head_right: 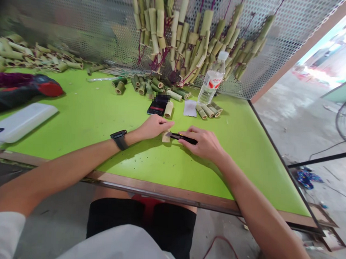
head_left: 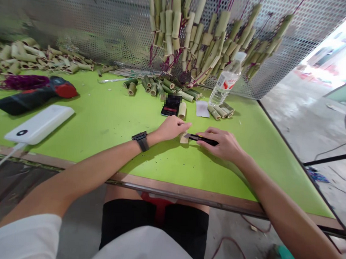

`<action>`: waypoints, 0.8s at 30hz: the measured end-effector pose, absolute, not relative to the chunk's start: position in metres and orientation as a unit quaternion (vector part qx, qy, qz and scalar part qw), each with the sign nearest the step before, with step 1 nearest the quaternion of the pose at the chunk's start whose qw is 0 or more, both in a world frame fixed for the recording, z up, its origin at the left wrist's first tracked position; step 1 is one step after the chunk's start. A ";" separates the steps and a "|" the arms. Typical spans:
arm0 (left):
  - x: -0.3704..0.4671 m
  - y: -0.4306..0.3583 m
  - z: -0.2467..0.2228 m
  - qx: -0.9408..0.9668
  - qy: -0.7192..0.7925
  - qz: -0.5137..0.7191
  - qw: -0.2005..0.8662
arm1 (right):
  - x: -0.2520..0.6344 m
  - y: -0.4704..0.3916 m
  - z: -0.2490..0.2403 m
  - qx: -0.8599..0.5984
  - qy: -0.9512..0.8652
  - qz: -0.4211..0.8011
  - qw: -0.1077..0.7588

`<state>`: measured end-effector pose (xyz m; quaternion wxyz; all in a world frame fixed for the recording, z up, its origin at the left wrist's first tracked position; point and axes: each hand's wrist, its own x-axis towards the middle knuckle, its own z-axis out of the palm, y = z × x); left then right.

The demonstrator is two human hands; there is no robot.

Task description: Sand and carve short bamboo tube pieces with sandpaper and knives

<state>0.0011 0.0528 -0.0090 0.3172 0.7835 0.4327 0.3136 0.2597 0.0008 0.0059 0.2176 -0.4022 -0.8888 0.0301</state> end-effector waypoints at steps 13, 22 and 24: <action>0.005 0.047 -0.007 0.775 0.447 0.295 0.336 | 0.268 0.002 0.019 -0.382 -0.900 0.062 0.201; 0.007 0.042 -0.005 0.778 0.432 0.299 0.345 | 0.268 0.008 0.016 -0.358 -0.897 0.151 0.213; 0.006 0.042 -0.005 0.780 0.426 0.298 0.347 | 0.268 0.009 0.015 -0.356 -0.894 0.171 0.211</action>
